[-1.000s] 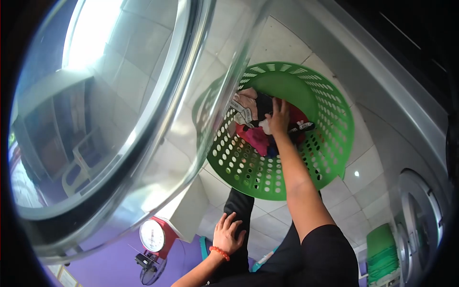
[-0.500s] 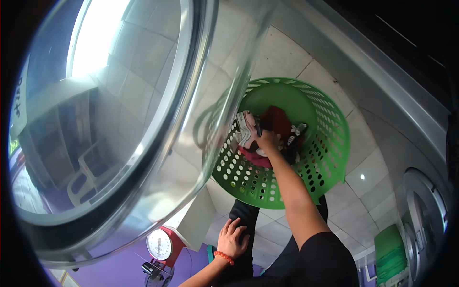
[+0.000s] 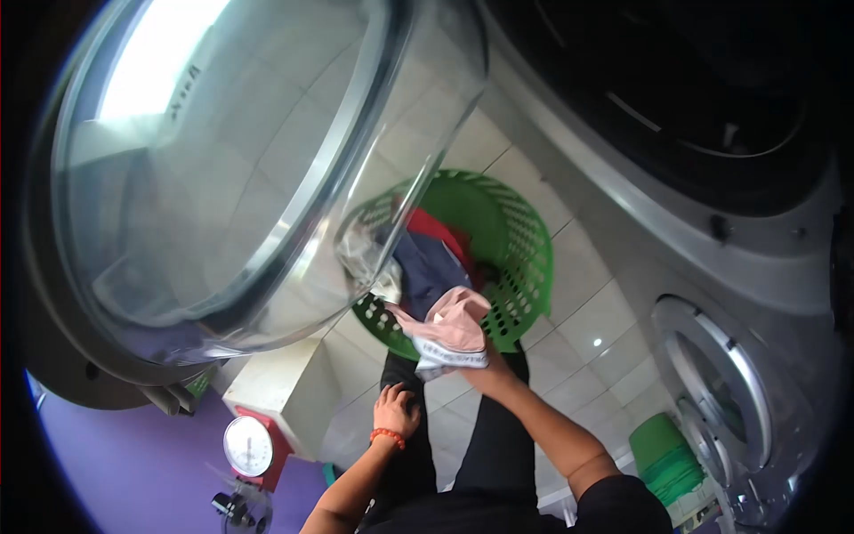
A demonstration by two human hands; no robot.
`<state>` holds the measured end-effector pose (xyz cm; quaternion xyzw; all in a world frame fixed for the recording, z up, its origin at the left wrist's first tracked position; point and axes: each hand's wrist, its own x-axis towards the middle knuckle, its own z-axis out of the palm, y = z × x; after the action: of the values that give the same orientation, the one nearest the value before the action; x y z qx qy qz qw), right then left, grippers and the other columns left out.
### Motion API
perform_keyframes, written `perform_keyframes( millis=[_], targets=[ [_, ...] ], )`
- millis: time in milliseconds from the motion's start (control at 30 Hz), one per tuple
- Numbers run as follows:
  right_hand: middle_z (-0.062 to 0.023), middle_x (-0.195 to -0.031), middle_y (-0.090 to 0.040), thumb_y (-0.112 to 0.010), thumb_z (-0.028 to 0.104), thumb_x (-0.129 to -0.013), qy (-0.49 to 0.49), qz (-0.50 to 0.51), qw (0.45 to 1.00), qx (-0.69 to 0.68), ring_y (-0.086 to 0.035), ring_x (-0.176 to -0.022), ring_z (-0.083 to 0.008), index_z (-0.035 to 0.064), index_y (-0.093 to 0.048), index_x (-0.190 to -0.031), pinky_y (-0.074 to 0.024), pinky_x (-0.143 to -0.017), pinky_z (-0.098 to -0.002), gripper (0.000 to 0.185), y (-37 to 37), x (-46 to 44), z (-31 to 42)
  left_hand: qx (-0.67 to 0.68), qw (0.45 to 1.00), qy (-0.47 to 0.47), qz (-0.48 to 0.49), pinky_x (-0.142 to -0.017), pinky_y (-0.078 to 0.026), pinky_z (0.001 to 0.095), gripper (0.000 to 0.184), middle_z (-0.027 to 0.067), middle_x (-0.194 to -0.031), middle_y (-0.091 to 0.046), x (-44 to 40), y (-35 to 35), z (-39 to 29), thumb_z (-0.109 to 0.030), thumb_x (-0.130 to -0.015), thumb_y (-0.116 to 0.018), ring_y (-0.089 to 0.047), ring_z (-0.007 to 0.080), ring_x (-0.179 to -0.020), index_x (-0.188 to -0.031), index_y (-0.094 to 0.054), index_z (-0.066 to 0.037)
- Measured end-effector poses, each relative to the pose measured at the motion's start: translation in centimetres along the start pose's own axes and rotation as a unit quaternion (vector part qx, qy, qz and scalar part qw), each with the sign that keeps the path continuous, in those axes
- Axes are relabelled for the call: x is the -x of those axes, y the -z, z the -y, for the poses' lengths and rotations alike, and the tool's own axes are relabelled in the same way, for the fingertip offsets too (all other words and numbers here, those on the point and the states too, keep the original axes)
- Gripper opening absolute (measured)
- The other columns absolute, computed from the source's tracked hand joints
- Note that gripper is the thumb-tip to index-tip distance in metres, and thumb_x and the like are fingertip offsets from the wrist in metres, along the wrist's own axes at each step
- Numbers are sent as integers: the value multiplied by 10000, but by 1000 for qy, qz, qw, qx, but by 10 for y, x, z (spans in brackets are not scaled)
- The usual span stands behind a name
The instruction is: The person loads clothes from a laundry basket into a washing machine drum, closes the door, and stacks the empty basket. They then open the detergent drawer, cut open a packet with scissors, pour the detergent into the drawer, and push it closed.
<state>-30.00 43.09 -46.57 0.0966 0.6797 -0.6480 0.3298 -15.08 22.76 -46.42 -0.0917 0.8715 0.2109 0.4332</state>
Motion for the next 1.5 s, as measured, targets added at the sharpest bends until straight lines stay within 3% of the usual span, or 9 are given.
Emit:
perform_keyframes(
  millis=[333, 467, 567, 633, 667, 700, 1033, 1300, 1500],
  targets=[
    [-60, -1049, -555, -558, 231, -861, -232, 117, 948, -185, -566, -947, -179, 42, -504, -1091, -519, -750, -340, 302, 75, -51, 141, 28, 999, 25, -10, -959, -326, 427, 306, 63, -1178, -512, -4, -15, -9, -270, -684, -591, -378, 304, -1187, -948, -625, -121],
    [-47, -975, -566, -522, 286, -869, 26, -50, 998, 36, -551, -808, -136, 62, -528, -1047, -492, -643, -296, 286, 174, -133, 250, 30, 999, 40, -22, -948, -334, 429, 263, 61, -1151, -526, -8, -14, -13, -249, -689, -572, -387, 299, -1178, -914, -631, -125],
    [-100, -1113, -536, -466, 281, -896, 203, -387, 832, 341, -524, -970, -205, 55, -499, -1136, -444, -805, -346, 331, 303, -165, 323, 32, 998, 49, -15, -943, -339, 423, 251, 49, -1131, -534, -6, -13, -16, -250, -691, -570, -396, 296, -1167, -899, -635, -125],
    [-117, -1126, -542, -470, 267, -894, 325, -511, 790, -98, -498, -1061, -258, 35, -499, -1143, -412, -909, -370, 342, 395, -191, 329, 37, 998, 51, -18, -941, -339, 423, 248, 48, -1127, -535, -6, -14, -17, -250, -692, -571, -399, 293, -1164, -895, -635, -124],
    [-117, -1094, -558, -492, 255, -882, 431, -469, 620, -458, -480, -1099, -288, 17, -509, -1120, -396, -957, -378, 337, 416, -203, 325, 38, 998, 49, -17, -939, -340, 422, 244, 46, -1122, -536, -6, -14, -16, -251, -692, -571, -401, 290, -1161, -890, -634, -123],
    [-117, -1094, -558, -492, 255, -882, 428, -473, 620, -457, -480, -1099, -288, 17, -509, -1120, -396, -957, -378, 337, 396, -202, 322, 37, 998, 50, -13, -939, -340, 422, 244, 46, -1122, -536, -6, -13, -17, -251, -692, -571, -401, 290, -1161, -890, -634, -123],
    [-19, -952, -597, -551, 153, -862, 28, -82, 989, -118, -574, -806, -97, 56, -557, -1055, -471, -681, -226, 216, 189, -190, 80, 40, 998, 28, -32, -923, -355, 423, 207, 62, -1107, -545, -13, -5, -12, -225, -710, -580, -427, 298, -1139, -884, -624, -122],
    [-114, -1166, -532, -688, 136, -713, -104, 33, 938, 329, -529, -1043, -251, 80, -576, -1078, -427, -886, -361, 386, 87, -182, -185, 29, 999, -12, -27, -934, -374, 412, 189, 77, -1135, -547, -22, 18, -5, -176, -718, -607, -463, 322, -1117, -890, -614, -98],
    [-171, -1393, -232, -776, 122, -609, -130, -61, 860, 489, -438, -1117, -375, 185, -272, -1351, -417, -909, -437, 899, 30, -195, -276, 19, 999, -42, -12, -929, -388, 403, 181, 104, -1128, -551, -35, 36, 3, -127, -708, -622, -467, 321, -1120, -882, -610, -82]
  ],
)
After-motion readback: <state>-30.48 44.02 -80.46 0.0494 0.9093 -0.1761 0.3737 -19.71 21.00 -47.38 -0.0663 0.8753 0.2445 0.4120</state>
